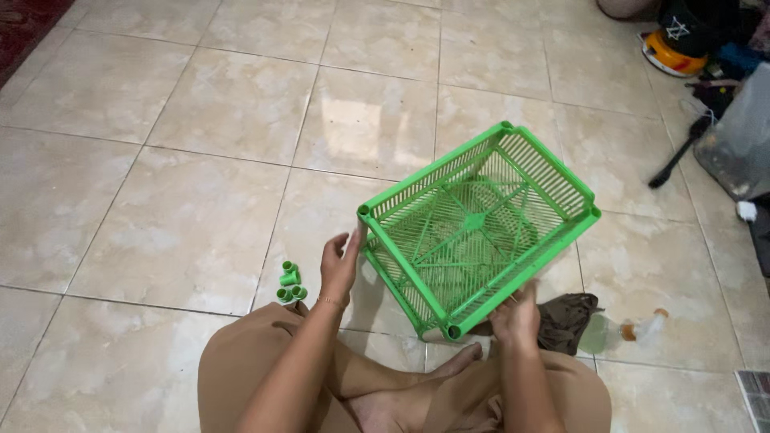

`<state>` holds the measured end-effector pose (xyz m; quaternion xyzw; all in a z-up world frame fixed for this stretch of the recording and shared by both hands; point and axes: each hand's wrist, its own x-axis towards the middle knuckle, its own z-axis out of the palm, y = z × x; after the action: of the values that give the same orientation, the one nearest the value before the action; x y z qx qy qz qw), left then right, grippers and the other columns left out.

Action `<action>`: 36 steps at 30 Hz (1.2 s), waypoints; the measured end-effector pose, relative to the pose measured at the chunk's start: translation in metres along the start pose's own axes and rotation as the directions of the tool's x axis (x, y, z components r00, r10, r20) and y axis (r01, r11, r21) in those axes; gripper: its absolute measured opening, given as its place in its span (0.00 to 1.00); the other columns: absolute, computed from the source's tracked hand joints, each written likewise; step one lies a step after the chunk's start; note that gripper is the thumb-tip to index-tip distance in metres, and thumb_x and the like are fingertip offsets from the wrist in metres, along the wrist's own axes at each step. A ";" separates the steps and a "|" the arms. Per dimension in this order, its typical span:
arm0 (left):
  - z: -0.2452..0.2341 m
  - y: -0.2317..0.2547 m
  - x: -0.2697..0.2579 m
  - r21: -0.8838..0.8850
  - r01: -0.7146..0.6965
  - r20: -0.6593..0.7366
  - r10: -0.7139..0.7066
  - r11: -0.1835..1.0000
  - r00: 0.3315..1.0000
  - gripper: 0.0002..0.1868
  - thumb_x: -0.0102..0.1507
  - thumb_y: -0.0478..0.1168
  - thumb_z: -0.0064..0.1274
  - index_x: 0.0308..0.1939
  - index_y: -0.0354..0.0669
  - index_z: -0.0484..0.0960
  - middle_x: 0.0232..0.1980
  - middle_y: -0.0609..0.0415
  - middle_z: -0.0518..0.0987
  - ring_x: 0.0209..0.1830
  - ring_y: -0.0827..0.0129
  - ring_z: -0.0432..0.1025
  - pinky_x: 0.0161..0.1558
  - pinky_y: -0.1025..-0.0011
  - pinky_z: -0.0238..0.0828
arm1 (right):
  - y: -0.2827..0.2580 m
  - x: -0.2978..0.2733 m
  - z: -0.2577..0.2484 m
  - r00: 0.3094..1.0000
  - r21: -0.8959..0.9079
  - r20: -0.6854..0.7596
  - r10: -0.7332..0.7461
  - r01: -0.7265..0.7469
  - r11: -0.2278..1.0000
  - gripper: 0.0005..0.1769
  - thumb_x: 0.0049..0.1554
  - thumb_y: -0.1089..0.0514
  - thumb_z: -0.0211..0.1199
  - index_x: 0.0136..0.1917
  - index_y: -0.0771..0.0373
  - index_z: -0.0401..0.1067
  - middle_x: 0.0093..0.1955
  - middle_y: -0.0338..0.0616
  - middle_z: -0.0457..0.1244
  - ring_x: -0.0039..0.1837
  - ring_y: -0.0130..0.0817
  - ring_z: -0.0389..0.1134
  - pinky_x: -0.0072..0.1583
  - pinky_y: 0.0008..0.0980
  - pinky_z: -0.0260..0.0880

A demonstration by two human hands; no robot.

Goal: The person assembles a green plastic stool by inserting white cylindrical legs into the base and attaching green caps. They then disassemble the stool, remove the legs and caps, and place the components into the green base tray.

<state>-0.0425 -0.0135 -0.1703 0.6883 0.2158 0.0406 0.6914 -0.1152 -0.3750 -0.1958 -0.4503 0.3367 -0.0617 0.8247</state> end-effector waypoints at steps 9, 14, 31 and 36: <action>-0.014 -0.017 -0.033 -0.042 0.036 0.084 -0.033 0.998 0.996 0.34 0.62 0.53 0.61 0.64 0.35 0.72 0.66 0.43 0.74 0.64 0.59 0.71 0.61 0.65 0.71 | 0.059 0.102 0.008 0.960 0.130 0.245 0.135 -0.171 0.977 0.24 0.65 0.49 0.53 0.67 0.68 0.66 0.61 0.56 0.65 0.59 0.49 0.69 0.58 0.50 0.74; -0.017 -0.005 -0.033 -0.109 -0.060 0.071 0.068 0.992 0.995 0.30 0.62 0.49 0.60 0.62 0.34 0.73 0.63 0.45 0.76 0.59 0.64 0.74 0.58 0.67 0.73 | 0.051 0.094 0.016 0.967 0.014 0.131 0.219 -0.222 0.975 0.19 0.63 0.54 0.55 0.63 0.69 0.67 0.57 0.56 0.65 0.57 0.49 0.70 0.56 0.48 0.76; -0.095 0.028 -0.014 -0.325 -0.095 -0.188 0.034 0.941 0.982 0.20 0.67 0.47 0.58 0.58 0.42 0.77 0.55 0.57 0.78 0.52 0.74 0.73 0.46 0.75 0.70 | -0.096 0.019 0.071 0.760 -0.368 -0.108 -0.640 0.568 0.736 0.12 0.52 0.62 0.63 0.52 0.63 0.71 0.43 0.43 0.67 0.40 0.31 0.68 0.40 0.29 0.68; -0.108 0.040 -0.010 -0.376 -0.033 -0.236 -0.061 0.926 0.970 0.21 0.66 0.48 0.57 0.58 0.42 0.75 0.55 0.58 0.79 0.56 0.72 0.75 0.50 0.74 0.74 | -0.162 -0.034 0.113 0.253 -0.521 0.295 -0.921 0.851 0.067 0.12 0.53 0.70 0.65 0.52 0.67 0.74 0.59 0.49 0.61 0.60 0.38 0.64 0.62 0.31 0.67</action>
<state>-0.0799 0.0857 -0.1249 0.5307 0.2919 0.1605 0.7793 -0.0396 -0.3769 -0.0104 -0.7851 0.0370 -0.4678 0.4041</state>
